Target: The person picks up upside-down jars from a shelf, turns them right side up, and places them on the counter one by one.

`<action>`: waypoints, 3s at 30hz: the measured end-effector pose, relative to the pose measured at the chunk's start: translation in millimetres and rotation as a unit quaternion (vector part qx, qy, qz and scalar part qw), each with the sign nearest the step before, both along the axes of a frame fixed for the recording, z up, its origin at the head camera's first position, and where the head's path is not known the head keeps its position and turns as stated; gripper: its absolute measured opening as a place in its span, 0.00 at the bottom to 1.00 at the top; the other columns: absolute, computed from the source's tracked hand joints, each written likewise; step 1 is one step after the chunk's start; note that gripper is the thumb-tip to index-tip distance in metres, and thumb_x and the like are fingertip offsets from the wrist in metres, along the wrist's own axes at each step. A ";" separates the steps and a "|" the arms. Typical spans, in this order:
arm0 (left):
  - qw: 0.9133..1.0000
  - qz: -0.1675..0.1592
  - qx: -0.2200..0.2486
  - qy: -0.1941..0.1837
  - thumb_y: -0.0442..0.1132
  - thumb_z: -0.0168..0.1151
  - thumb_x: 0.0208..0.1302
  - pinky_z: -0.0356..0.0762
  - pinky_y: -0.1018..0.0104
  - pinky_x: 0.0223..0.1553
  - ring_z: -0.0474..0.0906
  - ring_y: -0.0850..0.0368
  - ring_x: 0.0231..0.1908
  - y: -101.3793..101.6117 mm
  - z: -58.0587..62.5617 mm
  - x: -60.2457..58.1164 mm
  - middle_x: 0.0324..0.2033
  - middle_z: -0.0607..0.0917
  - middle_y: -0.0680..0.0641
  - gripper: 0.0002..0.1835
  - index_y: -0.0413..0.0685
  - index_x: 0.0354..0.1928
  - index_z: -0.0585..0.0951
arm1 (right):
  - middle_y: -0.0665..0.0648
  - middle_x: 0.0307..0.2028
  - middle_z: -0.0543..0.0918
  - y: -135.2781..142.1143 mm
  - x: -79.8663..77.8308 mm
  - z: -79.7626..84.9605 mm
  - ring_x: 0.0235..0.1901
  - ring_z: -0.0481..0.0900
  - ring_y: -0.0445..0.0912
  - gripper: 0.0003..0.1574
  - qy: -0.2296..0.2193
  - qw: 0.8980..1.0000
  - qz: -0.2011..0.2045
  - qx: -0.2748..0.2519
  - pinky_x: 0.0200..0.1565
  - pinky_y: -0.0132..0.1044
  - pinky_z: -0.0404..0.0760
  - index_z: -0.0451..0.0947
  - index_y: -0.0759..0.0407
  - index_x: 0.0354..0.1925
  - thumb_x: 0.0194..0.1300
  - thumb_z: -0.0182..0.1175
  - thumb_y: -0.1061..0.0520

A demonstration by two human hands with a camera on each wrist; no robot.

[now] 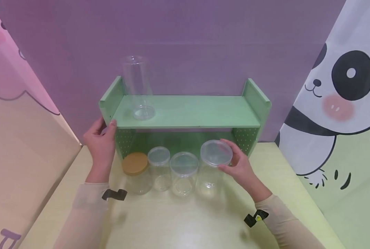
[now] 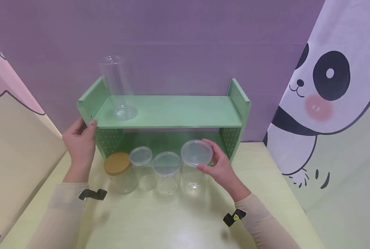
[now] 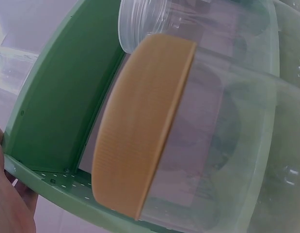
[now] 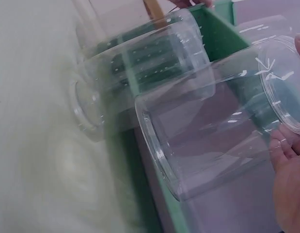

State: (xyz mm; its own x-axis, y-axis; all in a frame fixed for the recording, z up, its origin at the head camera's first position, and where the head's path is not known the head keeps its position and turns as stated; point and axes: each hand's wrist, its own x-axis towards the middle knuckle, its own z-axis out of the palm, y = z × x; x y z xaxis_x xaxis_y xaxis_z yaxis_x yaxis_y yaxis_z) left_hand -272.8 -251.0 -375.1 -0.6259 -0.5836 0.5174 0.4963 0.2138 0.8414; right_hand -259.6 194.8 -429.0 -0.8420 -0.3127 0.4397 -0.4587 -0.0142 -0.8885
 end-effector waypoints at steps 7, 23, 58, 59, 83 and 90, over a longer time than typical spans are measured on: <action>1.000 0.001 -0.001 0.000 0.35 0.71 0.74 0.88 0.74 0.52 0.86 0.59 0.50 0.0 -0.6 -0.2 0.51 0.92 0.43 0.18 0.50 0.63 0.91 | 0.71 0.73 0.72 -1.0 -3.0 -18.4 0.67 0.76 0.46 0.54 -0.027 0.999 -0.027 0.023 0.62 0.34 0.83 0.64 0.68 0.80 0.59 0.74 0.73; 1.000 0.008 -0.006 -0.010 0.36 0.71 0.75 0.88 0.73 0.53 0.85 0.59 0.51 0.2 -0.7 0.4 0.52 0.91 0.42 0.17 0.50 0.63 0.90 | 0.69 0.74 0.72 -5.1 -5.4 -44.6 0.73 0.70 0.63 0.55 -0.041 0.997 -0.040 0.049 0.69 0.27 0.74 0.62 0.67 0.80 0.60 0.75 0.72; 1.000 0.011 -0.006 -0.007 0.35 0.70 0.75 0.88 0.73 0.53 0.85 0.60 0.51 1.1 -1.4 -1.7 0.53 0.91 0.41 0.17 0.50 0.63 0.90 | 0.73 0.75 0.69 -3.2 -6.1 -60.0 0.75 0.67 0.68 0.53 -0.023 0.997 -0.015 0.069 0.69 0.26 0.70 0.58 0.69 0.80 0.65 0.74 0.71; 1.000 0.010 -0.005 -0.007 0.35 0.70 0.75 0.88 0.73 0.53 0.85 0.59 0.51 1.1 -1.5 -2.0 0.53 0.91 0.41 0.17 0.50 0.63 0.90 | 0.73 0.75 0.69 -2.9 -6.2 -60.3 0.75 0.67 0.68 0.53 -0.025 0.997 -0.015 0.068 0.69 0.25 0.70 0.58 0.68 0.80 0.65 0.74 0.71; 1.000 0.009 -0.002 -0.004 0.35 0.70 0.75 0.88 0.71 0.55 0.85 0.59 0.53 0.7 -3.4 -2.3 0.55 0.91 0.39 0.17 0.50 0.63 0.90 | 0.52 0.45 0.82 39.0 -22.2 26.9 0.46 0.82 0.41 0.17 0.174 0.919 -0.348 -0.071 0.51 0.30 0.81 0.75 0.81 0.54 0.74 0.66 0.69; 1.000 0.010 -0.004 -0.007 0.35 0.70 0.76 0.88 0.71 0.55 0.85 0.59 0.53 1.3 -3.0 -2.3 0.55 0.91 0.40 0.18 0.51 0.64 0.90 | 0.52 0.58 0.79 54.4 -38.9 58.3 0.58 0.79 0.44 0.27 0.153 0.913 -0.378 -0.010 0.60 0.38 0.83 0.77 0.71 0.66 0.74 0.70 0.63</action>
State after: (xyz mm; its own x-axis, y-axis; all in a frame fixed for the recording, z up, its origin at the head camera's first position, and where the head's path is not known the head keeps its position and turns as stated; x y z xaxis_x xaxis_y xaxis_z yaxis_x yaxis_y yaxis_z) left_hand -275.0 -249.7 -378.1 -0.6211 -0.5922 0.5133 0.4799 0.2304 0.8465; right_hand -298.5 249.2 -370.7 -0.6508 0.3180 0.6895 -0.5705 0.3944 -0.7204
